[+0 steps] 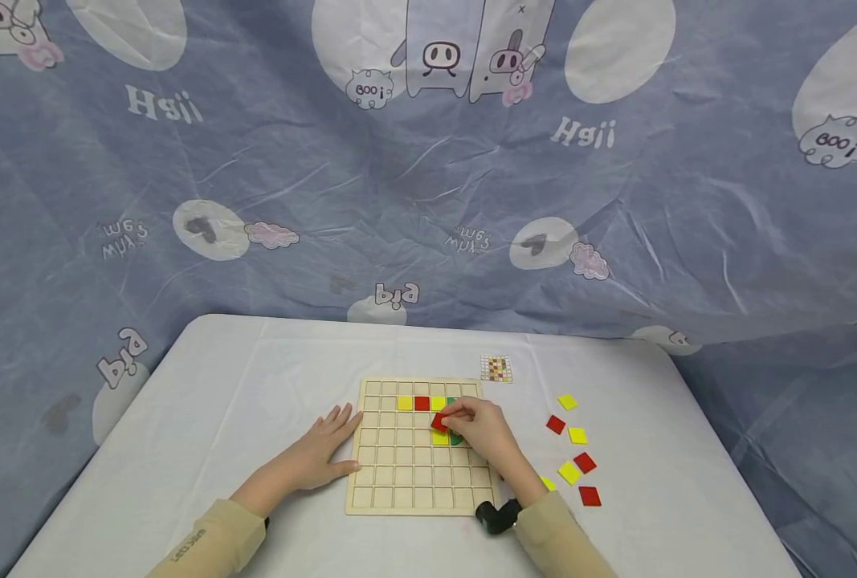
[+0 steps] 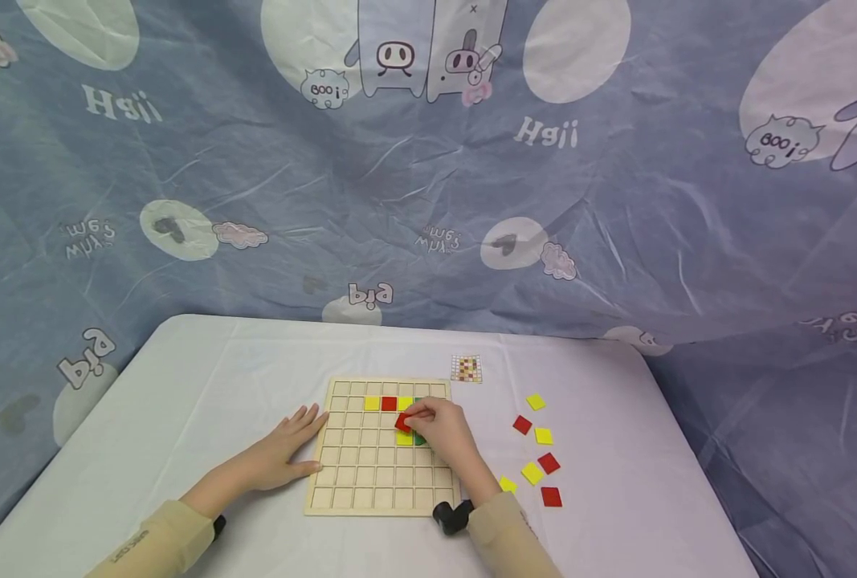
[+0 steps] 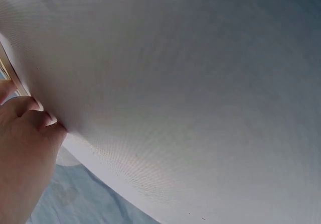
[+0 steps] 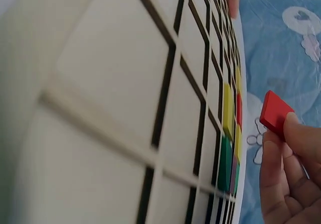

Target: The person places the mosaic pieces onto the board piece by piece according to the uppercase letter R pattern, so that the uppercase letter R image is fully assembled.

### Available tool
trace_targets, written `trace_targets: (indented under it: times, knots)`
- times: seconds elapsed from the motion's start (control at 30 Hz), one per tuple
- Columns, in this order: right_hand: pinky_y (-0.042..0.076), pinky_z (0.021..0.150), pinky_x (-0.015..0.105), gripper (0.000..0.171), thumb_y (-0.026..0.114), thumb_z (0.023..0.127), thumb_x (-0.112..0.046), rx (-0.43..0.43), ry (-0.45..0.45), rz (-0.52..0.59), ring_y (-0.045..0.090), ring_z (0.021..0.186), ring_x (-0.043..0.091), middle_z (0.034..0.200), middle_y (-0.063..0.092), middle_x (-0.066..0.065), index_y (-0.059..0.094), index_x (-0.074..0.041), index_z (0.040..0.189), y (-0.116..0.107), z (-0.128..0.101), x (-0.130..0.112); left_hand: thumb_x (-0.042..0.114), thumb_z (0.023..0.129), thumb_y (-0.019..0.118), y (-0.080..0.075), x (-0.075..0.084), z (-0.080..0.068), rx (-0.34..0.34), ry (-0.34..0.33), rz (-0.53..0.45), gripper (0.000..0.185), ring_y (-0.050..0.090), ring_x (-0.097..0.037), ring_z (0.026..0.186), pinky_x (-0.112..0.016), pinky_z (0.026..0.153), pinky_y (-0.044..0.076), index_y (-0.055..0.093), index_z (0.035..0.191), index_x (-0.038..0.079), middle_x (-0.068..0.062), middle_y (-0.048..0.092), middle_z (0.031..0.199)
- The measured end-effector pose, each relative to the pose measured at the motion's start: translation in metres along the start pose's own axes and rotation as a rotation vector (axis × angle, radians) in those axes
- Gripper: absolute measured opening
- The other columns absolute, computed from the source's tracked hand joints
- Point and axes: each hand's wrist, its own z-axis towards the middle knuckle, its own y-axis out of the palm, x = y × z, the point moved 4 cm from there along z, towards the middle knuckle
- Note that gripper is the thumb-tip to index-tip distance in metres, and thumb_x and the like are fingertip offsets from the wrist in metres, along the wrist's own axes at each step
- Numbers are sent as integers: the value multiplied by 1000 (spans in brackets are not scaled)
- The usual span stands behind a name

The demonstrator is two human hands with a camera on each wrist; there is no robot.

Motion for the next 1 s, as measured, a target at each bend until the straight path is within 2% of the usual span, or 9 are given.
trace_targets:
  times: [0.23, 0.5, 0.7, 1.0]
  knots:
    - [49, 63, 21, 3, 74, 88, -14, -54, -89, -105, 58, 69, 8, 82, 71, -4, 75, -14, 91, 18, 2, -12, 43, 93, 65, 0, 0, -1, -2, 5, 7, 81, 13, -42, 151, -59, 121, 15, 28, 156, 8, -21, 19, 163]
    - [50, 66, 23, 4, 74, 88, -13, -107, -85, -159, 58, 74, 8, 88, 71, -3, 76, -16, 89, 28, 2, -14, 41, 93, 66, -1, 1, -1, 2, 4, -8, 81, 13, -43, 151, -60, 121, 15, 28, 155, 6, -22, 20, 162]
    - [49, 69, 22, 5, 76, 85, -9, -93, -129, -206, 56, 79, 9, 90, 70, -2, 77, -14, 86, 31, 2, -15, 40, 93, 66, -2, 2, -2, 3, 1, -4, 80, 13, -42, 151, -60, 121, 15, 28, 155, 6, -22, 20, 162]
    - [45, 64, 18, 7, 78, 82, -6, -72, -180, -238, 51, 75, 8, 85, 62, -2, 78, -10, 88, 35, 2, -16, 40, 93, 66, -3, 3, -3, 2, 7, -11, 80, 13, -43, 151, -60, 121, 15, 28, 155, 6, -22, 20, 162]
